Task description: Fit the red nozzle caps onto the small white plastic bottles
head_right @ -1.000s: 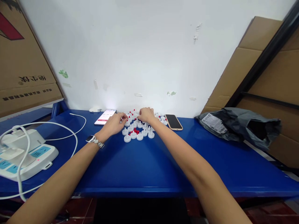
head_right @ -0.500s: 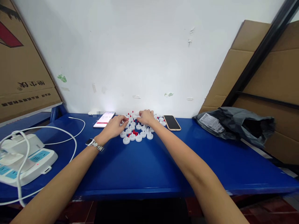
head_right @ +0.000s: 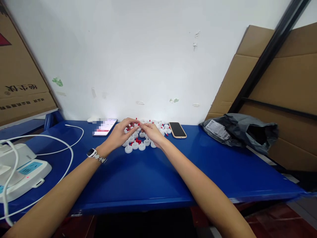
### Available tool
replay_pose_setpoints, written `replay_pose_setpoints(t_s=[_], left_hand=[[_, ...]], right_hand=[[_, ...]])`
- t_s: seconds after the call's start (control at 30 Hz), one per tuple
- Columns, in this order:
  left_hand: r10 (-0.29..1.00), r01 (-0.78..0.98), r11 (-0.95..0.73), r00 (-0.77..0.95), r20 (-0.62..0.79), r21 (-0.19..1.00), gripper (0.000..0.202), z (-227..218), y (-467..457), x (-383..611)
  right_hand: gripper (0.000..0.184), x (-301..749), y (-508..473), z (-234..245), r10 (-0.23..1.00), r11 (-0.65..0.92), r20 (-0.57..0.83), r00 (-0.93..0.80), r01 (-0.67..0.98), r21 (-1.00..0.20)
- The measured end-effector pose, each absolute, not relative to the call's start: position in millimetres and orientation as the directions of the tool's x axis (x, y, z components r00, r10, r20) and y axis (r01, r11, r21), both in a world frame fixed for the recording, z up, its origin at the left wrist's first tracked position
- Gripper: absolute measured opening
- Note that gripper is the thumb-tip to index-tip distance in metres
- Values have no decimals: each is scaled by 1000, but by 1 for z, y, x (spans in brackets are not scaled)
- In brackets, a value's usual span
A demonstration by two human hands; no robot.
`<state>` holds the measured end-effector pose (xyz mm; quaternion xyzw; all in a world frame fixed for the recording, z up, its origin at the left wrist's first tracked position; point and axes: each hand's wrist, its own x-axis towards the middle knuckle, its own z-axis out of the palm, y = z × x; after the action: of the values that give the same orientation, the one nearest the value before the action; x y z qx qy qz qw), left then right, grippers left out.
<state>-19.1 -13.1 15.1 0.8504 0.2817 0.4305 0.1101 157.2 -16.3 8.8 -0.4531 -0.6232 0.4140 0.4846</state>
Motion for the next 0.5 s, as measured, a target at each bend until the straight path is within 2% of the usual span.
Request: replay_pose_setpoints(t_s=[0.13, 0.2, 0.33, 0.5], left_hand=[[567, 376, -823, 489, 663, 426, 36, 13, -14, -15], [558, 386, -829, 507, 658, 406, 38, 13, -14, -15], [547, 449, -830, 539, 641, 330, 44, 19, -16, -18], [551, 512, -820, 588, 592, 254, 48, 27, -21, -26]], right_hand=[[38, 153, -20, 5, 973, 229, 220, -77, 152, -961], [40, 153, -23, 5, 965, 261, 256, -52, 239, -935], [39, 156, -30, 8, 907, 377, 421, 1, 444, -813], [49, 157, -32, 8, 908, 406, 413, -74, 398, -822]])
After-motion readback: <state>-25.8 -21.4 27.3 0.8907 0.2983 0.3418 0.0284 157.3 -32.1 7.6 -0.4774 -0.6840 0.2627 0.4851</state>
